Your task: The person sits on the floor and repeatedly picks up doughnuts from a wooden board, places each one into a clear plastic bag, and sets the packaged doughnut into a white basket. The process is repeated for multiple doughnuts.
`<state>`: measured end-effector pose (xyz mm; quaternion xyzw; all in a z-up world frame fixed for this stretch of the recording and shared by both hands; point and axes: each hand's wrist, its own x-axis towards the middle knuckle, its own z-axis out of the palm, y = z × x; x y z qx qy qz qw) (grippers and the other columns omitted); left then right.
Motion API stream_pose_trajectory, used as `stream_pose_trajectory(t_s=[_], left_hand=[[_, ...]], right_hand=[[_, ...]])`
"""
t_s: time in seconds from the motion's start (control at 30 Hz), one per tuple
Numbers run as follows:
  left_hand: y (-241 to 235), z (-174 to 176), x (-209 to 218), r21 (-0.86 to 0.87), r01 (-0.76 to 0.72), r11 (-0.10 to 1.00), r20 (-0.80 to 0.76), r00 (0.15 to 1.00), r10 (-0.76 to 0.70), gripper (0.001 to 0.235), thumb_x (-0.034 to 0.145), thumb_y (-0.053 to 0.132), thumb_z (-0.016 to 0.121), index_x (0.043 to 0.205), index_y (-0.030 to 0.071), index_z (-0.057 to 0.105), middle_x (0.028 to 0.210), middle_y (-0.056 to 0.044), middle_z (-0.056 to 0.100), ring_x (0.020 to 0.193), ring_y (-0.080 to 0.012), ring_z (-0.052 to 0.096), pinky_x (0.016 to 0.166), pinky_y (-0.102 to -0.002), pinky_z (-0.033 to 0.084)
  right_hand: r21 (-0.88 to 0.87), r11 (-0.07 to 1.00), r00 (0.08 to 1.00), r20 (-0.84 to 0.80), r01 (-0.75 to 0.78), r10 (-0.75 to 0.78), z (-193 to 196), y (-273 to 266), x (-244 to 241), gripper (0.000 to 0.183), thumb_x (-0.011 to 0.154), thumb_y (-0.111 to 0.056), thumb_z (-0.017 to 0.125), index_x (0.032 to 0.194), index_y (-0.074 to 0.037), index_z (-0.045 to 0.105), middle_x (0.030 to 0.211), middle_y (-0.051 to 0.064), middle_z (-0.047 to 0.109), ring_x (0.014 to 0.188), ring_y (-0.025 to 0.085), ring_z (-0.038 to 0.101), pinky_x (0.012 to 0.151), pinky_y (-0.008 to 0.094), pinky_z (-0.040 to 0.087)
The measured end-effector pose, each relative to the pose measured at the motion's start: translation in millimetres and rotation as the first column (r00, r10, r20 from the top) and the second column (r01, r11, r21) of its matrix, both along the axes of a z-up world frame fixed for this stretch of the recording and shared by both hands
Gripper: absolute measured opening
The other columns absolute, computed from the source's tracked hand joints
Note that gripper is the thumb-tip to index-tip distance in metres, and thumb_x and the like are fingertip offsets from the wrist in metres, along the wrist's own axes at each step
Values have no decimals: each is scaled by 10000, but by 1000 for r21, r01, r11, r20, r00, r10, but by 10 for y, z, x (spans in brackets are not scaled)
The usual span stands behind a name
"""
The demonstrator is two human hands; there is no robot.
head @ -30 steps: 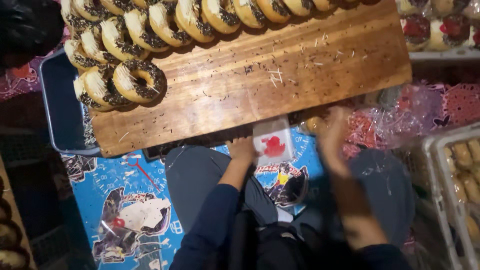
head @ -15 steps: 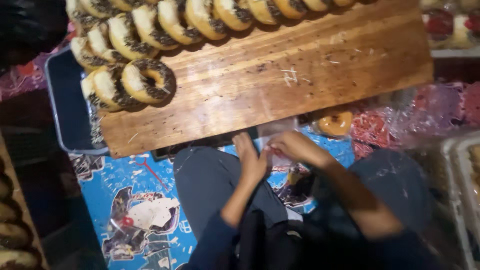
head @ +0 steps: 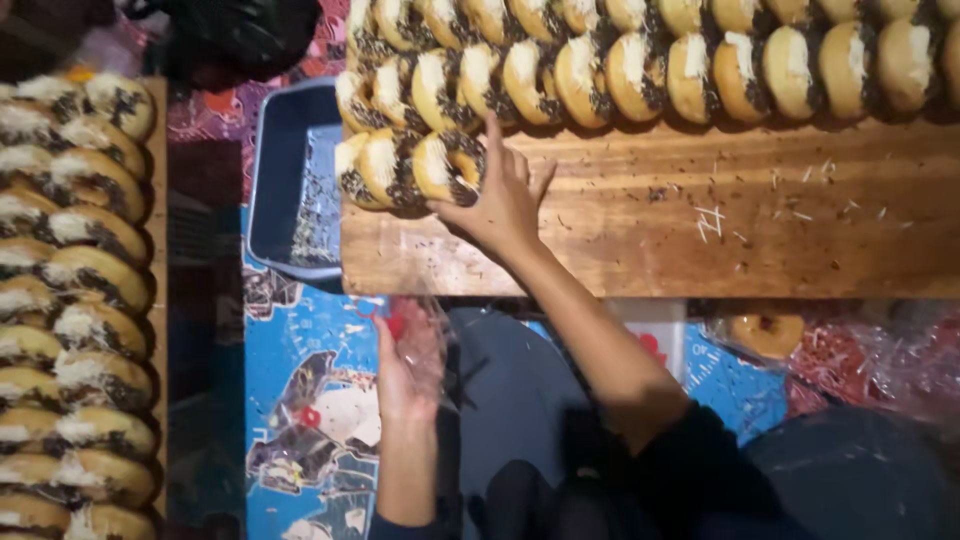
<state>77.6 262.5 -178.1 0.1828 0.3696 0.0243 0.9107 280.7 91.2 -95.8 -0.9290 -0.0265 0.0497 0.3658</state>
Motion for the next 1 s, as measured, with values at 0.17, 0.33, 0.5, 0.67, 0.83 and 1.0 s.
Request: stream_pose_trajectory(t_s=[0.17,0.33,0.5,0.67,0.83,1.0], left_hand=[[124,-231,-318,78,81,994,-66,995,-76,515,998,547,541,1268,125,658,1086,12,741,999,-115,698,887,-265,551],[55,-258,-361,-503,295,813,484,875,-19,542,1195,455,544,1434,-28,599,1251,-195,677,1005,-351,649,672,-449,505],[-722,-86,150,-136,226,965,263,947,-185,616,1045,559,488,1394,71,626,1329,-51,680,1231,-228,654,734,-187,436],[-1192,148,537,-166,87,982,201,978,-53,514,1075,488,452,1343,73,594,1368,-87,653,1319,-230,575,1123,-368,479],[-1569,597,437,-174,154,973,81,987,-142,456,1019,461,440,1274,122,608,1238,-88,695,1212,-237,642,1023,-399,520],[-2229,1106,92,-63,312,948,267,920,-285,363,1063,286,541,1355,75,585,1289,-113,673,1183,-236,639,1002,-382,540]], right_hand=[[-74,955,958,-17,-287,286,-45,-1348,-355,1262,638,-495,915,1649,-191,223,1612,312,273,1481,446,289,1205,489,259],[394,917,995,-101,64,-26,-133,-2447,-904,1097,849,-440,714,1674,-79,88,1697,198,307,1527,369,404,1191,483,388],[-338,929,940,341,147,-25,-467,-1687,-881,1506,644,-501,1006,1614,8,-28,1439,264,476,1349,403,483,1146,695,180],[495,868,948,296,-48,-117,117,-1465,-1131,1320,724,-56,845,1697,-77,-46,1476,203,522,1326,304,576,1169,469,491],[492,807,870,489,-326,54,558,-1917,-2109,1464,688,-27,885,1630,-143,-230,1466,182,530,1411,316,534,1237,442,438],[347,938,916,386,-30,-113,577,-2140,-2438,1456,630,-41,895,1632,-119,-159,1409,235,564,1394,375,505,1209,506,363]])
